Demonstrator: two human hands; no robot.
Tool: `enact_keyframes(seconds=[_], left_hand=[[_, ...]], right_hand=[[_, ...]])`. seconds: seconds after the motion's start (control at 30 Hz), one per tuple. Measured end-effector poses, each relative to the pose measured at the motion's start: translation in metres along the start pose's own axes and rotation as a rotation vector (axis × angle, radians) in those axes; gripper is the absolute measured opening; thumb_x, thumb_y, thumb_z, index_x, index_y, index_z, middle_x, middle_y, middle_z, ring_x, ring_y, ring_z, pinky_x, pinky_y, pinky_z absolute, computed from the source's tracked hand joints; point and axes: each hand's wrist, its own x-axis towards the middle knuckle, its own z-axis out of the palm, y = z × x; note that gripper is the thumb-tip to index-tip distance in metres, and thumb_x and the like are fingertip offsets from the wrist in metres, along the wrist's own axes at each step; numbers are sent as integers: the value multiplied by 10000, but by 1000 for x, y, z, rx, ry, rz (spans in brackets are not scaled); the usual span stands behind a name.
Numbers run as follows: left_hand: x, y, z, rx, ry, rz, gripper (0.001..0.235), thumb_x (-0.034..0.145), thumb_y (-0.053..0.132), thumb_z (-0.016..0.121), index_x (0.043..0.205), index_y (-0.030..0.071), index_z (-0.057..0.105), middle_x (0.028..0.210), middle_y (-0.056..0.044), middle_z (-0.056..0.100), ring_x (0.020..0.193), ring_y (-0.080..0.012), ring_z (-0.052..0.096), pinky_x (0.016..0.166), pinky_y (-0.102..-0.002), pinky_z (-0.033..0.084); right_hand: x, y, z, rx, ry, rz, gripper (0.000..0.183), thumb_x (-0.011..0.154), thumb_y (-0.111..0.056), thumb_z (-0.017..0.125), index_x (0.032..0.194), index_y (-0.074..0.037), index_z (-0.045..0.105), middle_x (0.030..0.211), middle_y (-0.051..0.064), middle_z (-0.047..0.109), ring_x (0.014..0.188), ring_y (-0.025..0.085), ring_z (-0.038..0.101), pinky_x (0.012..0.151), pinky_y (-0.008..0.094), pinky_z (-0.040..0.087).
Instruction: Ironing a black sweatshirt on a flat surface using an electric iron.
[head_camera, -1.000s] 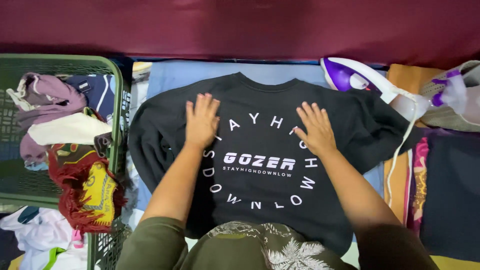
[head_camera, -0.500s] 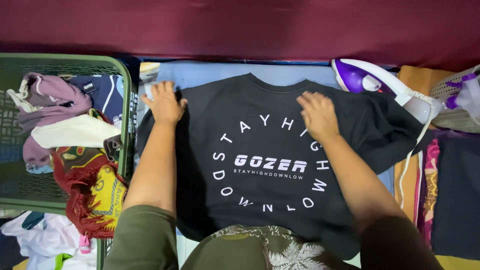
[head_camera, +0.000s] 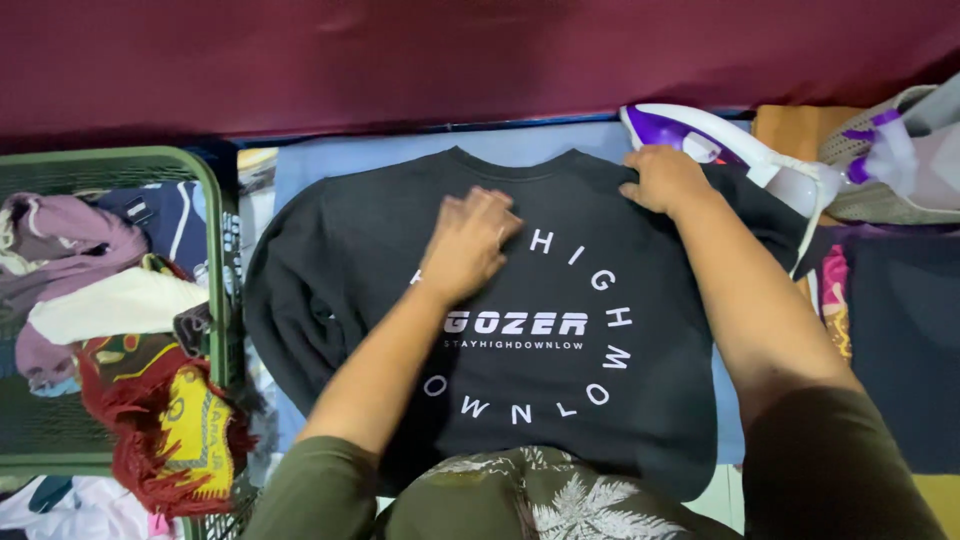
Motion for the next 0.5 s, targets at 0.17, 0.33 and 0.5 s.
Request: enact_keyframes(seconds=[0.17, 0.33, 0.5], left_hand=[[22, 58, 128, -24, -88, 113, 814, 905, 573, 597, 1592, 231, 329, 1702, -68, 191, 1574, -328, 141, 1203, -686, 86], [57, 91, 129, 79, -172, 64, 813, 906, 676, 476, 1591, 283, 283, 1705, -75, 146, 1565, -329, 71, 1135, -758, 11], [74, 98, 131, 84, -294, -31, 879, 908, 758, 434, 1631, 297, 237, 1684, -37, 200, 1575, -319, 22, 1125, -817, -28]], right_hand=[[31, 82, 56, 156, -251, -199, 307, 991, -330, 589, 1205, -166, 737, 1260, 140, 714, 1158, 345, 661, 998, 454, 501], [-29, 60, 36, 324, -439, -114, 431, 832, -218, 525, 1156, -182, 807, 1163, 110, 834, 1095, 272, 786, 989, 410, 572], [-95, 10, -23, -36, -178, -74, 722, 723, -581, 821, 1302, -175, 674, 1200, 172, 692, 1146, 400, 611, 909, 487, 458]])
